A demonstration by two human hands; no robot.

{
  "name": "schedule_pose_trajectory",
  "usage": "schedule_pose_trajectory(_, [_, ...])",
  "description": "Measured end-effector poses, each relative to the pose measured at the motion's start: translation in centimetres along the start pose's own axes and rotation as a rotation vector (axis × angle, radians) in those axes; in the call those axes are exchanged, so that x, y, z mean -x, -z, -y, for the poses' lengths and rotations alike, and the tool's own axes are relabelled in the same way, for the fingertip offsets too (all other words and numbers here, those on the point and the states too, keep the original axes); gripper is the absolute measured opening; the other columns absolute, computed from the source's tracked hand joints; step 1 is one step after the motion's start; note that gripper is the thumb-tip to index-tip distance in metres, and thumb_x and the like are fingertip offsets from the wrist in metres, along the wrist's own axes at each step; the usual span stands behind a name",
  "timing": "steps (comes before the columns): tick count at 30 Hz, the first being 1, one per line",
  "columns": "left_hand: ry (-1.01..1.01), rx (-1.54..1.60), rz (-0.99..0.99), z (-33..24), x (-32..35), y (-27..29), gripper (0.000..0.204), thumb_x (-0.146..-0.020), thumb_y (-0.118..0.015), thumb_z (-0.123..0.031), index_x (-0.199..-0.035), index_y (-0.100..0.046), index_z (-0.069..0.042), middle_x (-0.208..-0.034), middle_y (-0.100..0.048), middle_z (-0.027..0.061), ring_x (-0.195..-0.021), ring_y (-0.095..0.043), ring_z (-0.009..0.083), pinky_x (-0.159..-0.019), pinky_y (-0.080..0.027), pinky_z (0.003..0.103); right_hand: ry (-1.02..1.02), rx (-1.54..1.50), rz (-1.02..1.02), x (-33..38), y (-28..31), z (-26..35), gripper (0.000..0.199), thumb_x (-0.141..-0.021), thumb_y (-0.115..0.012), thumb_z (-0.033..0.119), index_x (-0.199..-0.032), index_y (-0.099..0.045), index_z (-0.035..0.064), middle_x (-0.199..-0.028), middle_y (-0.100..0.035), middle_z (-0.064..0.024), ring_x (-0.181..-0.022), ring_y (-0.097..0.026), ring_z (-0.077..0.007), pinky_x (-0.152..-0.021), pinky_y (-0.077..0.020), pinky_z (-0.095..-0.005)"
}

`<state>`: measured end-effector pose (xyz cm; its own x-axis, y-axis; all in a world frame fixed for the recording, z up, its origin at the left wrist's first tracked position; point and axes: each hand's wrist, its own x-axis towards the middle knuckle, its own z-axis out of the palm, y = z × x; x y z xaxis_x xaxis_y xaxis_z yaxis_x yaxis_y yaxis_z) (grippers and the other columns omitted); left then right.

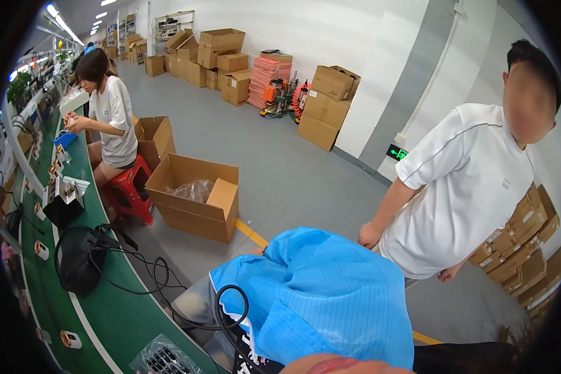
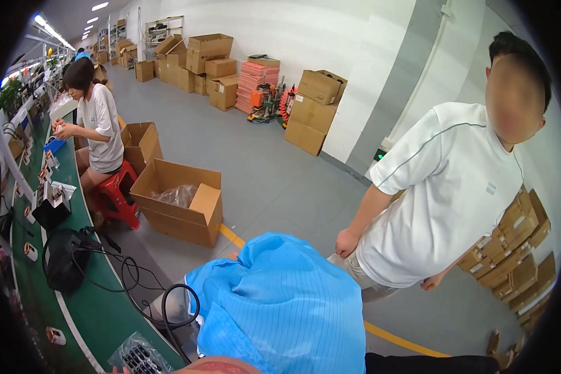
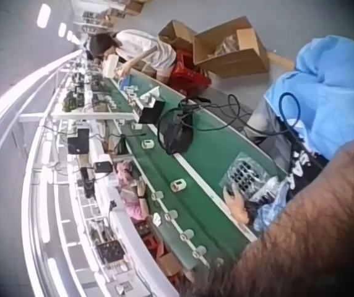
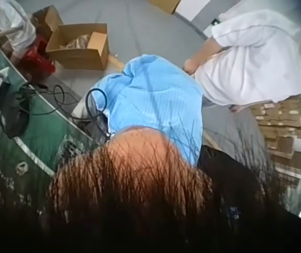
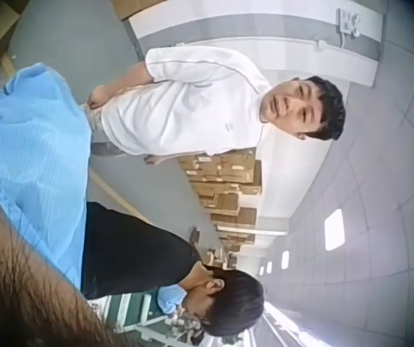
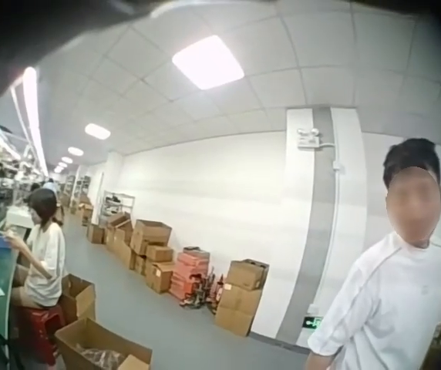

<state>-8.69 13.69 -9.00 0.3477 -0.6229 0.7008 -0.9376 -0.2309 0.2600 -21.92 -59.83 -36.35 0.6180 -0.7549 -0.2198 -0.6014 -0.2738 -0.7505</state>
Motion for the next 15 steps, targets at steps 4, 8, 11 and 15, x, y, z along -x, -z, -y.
schedule_pose_trajectory(4, [0.236, -0.108, 0.134, 2.0, 4.2, -0.5, 0.08, -0.103, -0.062, -0.056, -0.15, -0.05, 0.007, -0.149, -0.055, 0.0333, -0.139, -0.053, 0.0452, -0.118, -0.041, 0.045, -0.02, -0.013, -0.009, -2.3, -1.4, 3.9, 0.041, -0.088, -0.08, 0.026, -0.119, -0.073, -0.0011, -0.107, -0.076, -0.0156, -0.102, -0.071, -0.0271, -0.081, -0.0581, -0.0459])
schedule_pose_trajectory(8, [1.228, -0.004, 0.42, -3.6, -4.1, 0.5, 0.08, -0.103, -0.062, -0.056, -0.151, -0.05, 0.006, -0.15, -0.054, 0.0331, -0.14, -0.053, 0.045, -0.119, -0.039, 0.045, -0.014, -0.033, 0.011, -0.9, -0.9, 4.6, 0.041, -0.089, -0.08, 0.026, -0.119, -0.073, -0.0012, -0.107, -0.076, -0.0157, -0.102, -0.071, -0.0272, -0.081, -0.058, -0.0459])
schedule_pose_trajectory(11, [1.269, 0.021, 0.39, -4.0, -3.6, 1.3, 0.081, -0.102, -0.062, -0.058, -0.151, -0.05, 0.006, -0.15, -0.054, 0.0329, -0.141, -0.052, 0.044, -0.12, -0.038, 0.044, -0.004, -0.045, 0.045, 1.6, -1.0, 4.0, 0.04, -0.089, -0.08, 0.025, -0.118, -0.073, -0.0013, -0.107, -0.076, -0.0157, -0.102, -0.071, -0.0272, -0.081, -0.058, -0.0458])
schedule_pose_trajectory(15, [1.201, 0.085, 0.246, -0.8, 0.7, 0.4, 0.058, -0.107, -0.064, -0.032, -0.15, -0.051, 0.005, -0.151, -0.056, 0.0269, -0.141, -0.052, 0.0345, -0.12, -0.038, 0.041, -0.002, -0.065, 0.089, 2.0, -2.1, 5.6, 0.04, -0.089, -0.079, 0.025, -0.118, -0.073, -0.0014, -0.107, -0.076, -0.0158, -0.102, -0.071, -0.0272, -0.081, -0.0579, -0.0457])
